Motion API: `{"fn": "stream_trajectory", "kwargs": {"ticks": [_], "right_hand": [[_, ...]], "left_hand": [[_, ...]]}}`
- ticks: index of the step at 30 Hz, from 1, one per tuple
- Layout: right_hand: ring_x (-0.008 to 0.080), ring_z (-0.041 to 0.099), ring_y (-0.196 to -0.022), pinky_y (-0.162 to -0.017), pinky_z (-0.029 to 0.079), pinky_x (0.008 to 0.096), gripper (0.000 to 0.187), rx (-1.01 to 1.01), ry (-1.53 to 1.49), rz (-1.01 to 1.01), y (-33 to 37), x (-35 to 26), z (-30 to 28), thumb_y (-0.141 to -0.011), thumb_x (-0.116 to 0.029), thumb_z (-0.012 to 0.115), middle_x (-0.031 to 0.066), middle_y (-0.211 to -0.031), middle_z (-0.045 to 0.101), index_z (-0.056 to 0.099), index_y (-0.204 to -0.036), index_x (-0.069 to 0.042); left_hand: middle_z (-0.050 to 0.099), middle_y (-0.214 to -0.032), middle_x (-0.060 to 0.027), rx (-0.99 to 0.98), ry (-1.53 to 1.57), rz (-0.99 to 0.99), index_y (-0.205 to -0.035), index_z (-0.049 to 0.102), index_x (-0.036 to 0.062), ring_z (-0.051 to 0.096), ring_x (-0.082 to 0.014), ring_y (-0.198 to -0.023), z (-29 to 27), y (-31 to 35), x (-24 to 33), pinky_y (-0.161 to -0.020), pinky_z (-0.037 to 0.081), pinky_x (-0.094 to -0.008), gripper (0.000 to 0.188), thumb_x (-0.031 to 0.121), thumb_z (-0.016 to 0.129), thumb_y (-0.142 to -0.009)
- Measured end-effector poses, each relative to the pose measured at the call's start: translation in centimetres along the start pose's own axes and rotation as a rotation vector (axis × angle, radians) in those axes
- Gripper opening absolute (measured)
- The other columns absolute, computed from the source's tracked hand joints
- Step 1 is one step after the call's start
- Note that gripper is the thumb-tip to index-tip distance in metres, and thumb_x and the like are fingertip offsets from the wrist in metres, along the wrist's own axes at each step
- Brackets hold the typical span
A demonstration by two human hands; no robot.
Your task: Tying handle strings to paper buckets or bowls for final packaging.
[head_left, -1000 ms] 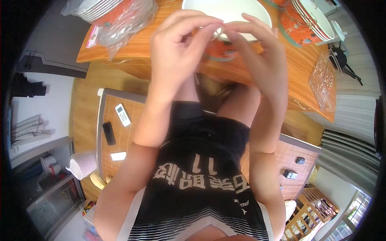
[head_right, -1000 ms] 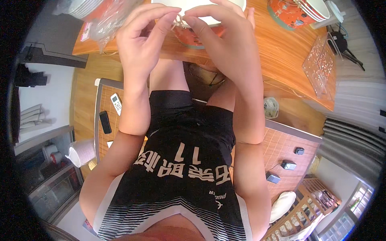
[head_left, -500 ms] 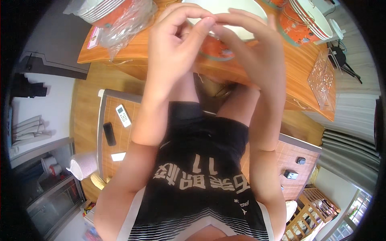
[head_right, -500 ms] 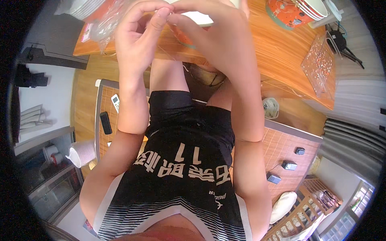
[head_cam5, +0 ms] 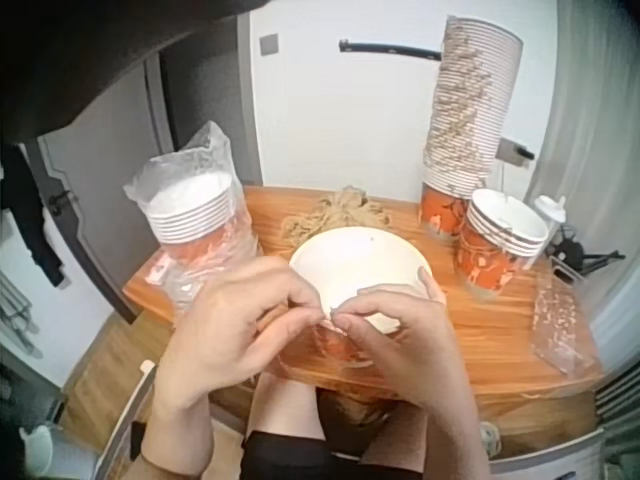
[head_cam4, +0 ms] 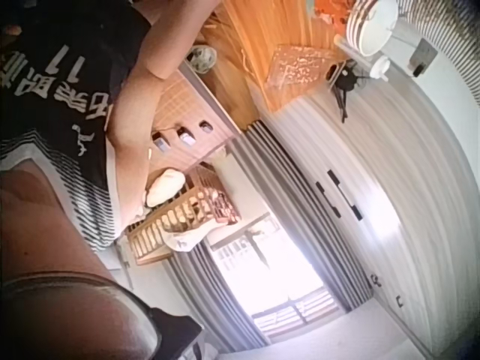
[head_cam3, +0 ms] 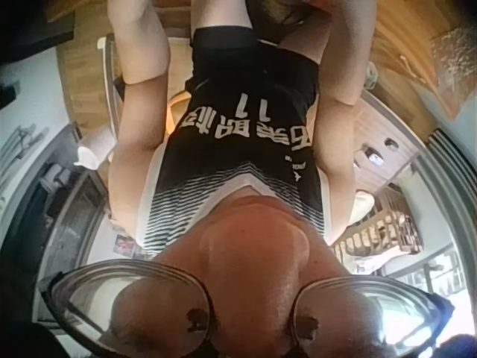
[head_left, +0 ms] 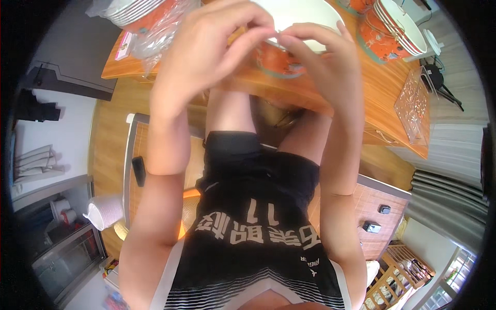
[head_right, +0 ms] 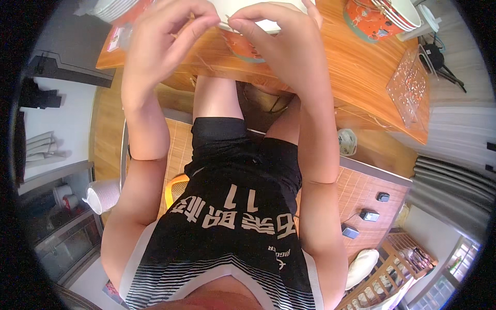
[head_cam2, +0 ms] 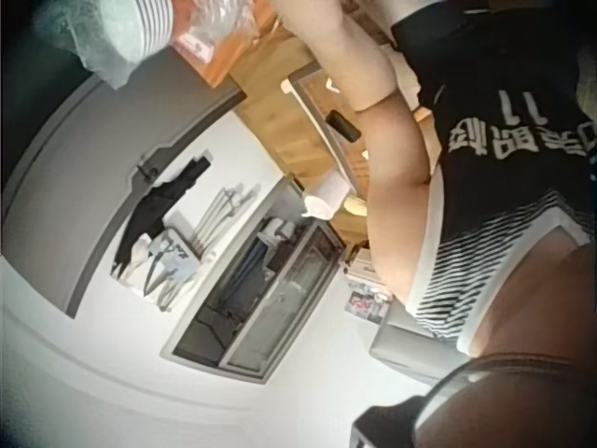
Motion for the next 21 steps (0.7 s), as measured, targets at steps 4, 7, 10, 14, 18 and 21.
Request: {"fn": "stream_trajectory", "kwargs": {"ticks": [4,7,10,14,18,21], "right_hand": [[0.0127,0.071,-0.085,-0.108,0.037,0.0349,0.01,-0.087,-0.324,0.22,0.6,0.7,0.3,-0.089,-0.015,0.076,0.0021,-0.092,0.077,0.077,-0.091,-0.006],[0.0202,0.071,-0.085,-0.084,0.049,0.0308,0.014,-0.113,-0.419,0.323,1.2,1.6,1.3,-0.089,-0.017,0.077,0.0038,-0.086,0.076,0.079,-0.1,-0.008],[0.0238,0.072,-0.089,-0.083,0.052,0.0329,0.01,0.033,-0.088,0.015,0.7,0.3,0.2,-0.09,-0.012,0.074,0.0073,-0.088,0.077,0.077,-0.096,-0.005],[0.0125,0.068,-0.093,-0.086,0.053,0.0259,0.014,0.036,-0.215,0.1,1.1,0.3,0.1,-0.093,-0.009,0.073,0.0072,-0.101,0.076,0.073,-0.104,0.0],[0.0321,0.069,-0.103,-0.093,0.051,0.0417,0.039,0.01,-0.359,0.166,3.3,0.5,4.4,-0.085,-0.018,0.08,0.017,-0.111,0.072,0.068,-0.119,-0.005],[0.0339,0.063,-0.121,-0.101,0.05,0.041,0.063,0.119,-0.5,0.234,3.7,-0.3,7.3,-0.08,-0.026,0.084,0.0195,-0.124,0.068,0.059,-0.132,-0.001]], "left_hand": [[0.061,-0.082,-0.0091,-0.231,-0.615,-0.618,-0.09,0.063,0.0003,0.059,-0.0201,-0.072,-0.2,-3.4,4.2,-0.068,0.047,-0.0294,0.005,0.003,0.067,-0.091],[0.058,-0.082,-0.0055,0.101,-0.377,-0.759,-0.094,0.06,-0.0004,0.055,-0.0145,-0.072,0.5,-1.4,4.0,-0.067,0.045,-0.0263,0.004,0.002,0.063,-0.095],[0.056,-0.084,-0.0027,0.062,-0.414,-0.782,-0.096,0.06,-0.0003,0.051,-0.0093,-0.072,0.2,-1.0,3.2,-0.066,0.043,-0.024,0.004,0.002,0.059,-0.099],[0.057,-0.089,-0.0014,0.039,-0.312,-0.901,-0.096,0.06,0.0003,0.05,-0.0067,-0.075,-0.3,-0.6,2.2,-0.068,0.043,-0.0228,0.009,0.005,0.055,-0.102],[0.059,-0.093,-0.0016,0.023,-0.261,-0.826,-0.1,0.06,0.0006,0.05,-0.0061,-0.079,-0.7,-0.5,1.8,-0.071,0.043,-0.0218,0.009,0.007,0.054,-0.104],[0.061,-0.1,-0.0023,0.075,-0.067,-0.853,-0.106,0.058,0.0014,0.053,-0.0055,-0.087,-1.2,0.0,0.6,-0.077,0.044,-0.0206,0.008,0.009,0.053,-0.106]]}}
Point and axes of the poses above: each hand's wrist, its own y-axis away from the middle knuckle, its own z-axis out of the palm, x = y × z, the point moved 2 cm from there along -y, towards the middle knuckle
